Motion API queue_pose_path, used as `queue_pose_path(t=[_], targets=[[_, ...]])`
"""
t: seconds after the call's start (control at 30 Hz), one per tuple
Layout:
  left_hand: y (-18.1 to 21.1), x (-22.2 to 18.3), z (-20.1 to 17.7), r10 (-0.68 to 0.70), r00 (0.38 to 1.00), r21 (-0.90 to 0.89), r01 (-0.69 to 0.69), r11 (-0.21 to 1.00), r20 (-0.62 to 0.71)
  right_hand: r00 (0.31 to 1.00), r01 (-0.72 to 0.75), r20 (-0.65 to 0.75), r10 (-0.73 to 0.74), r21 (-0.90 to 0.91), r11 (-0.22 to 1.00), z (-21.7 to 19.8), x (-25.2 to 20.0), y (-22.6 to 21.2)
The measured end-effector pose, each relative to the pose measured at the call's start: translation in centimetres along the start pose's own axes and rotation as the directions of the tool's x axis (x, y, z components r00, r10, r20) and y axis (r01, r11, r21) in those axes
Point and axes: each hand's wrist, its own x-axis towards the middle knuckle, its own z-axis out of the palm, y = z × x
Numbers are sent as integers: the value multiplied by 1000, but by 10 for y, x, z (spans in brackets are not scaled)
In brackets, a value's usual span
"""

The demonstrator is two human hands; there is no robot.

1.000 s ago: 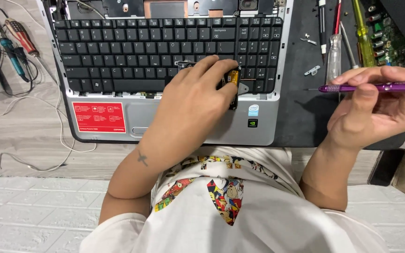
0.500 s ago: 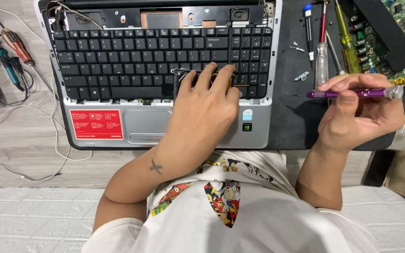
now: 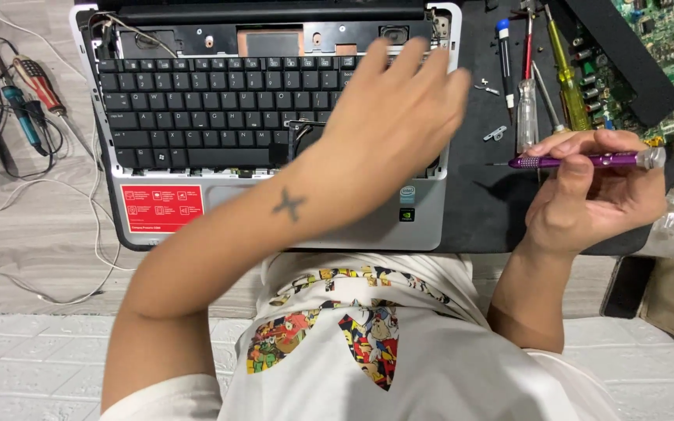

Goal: Disassembling a laptop by removing screws with a screwdriver and handling the internal hard drive.

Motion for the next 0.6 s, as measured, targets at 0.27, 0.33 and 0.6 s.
queue_pose_path(t=[0.27,0.33,0.6], targets=[[12,53,113,133,990,-81,-137,987,-55,1000,-17,-8,17,4,1000,1,2,1],[14,56,129,130,990,-55,-133,990,-60,1000,-1,-2,1,11,1000,3,2,-1],[15,85,112,166,802,-194,-63,979,574,997,-74,-23,73,-62,995,12,4,-5]])
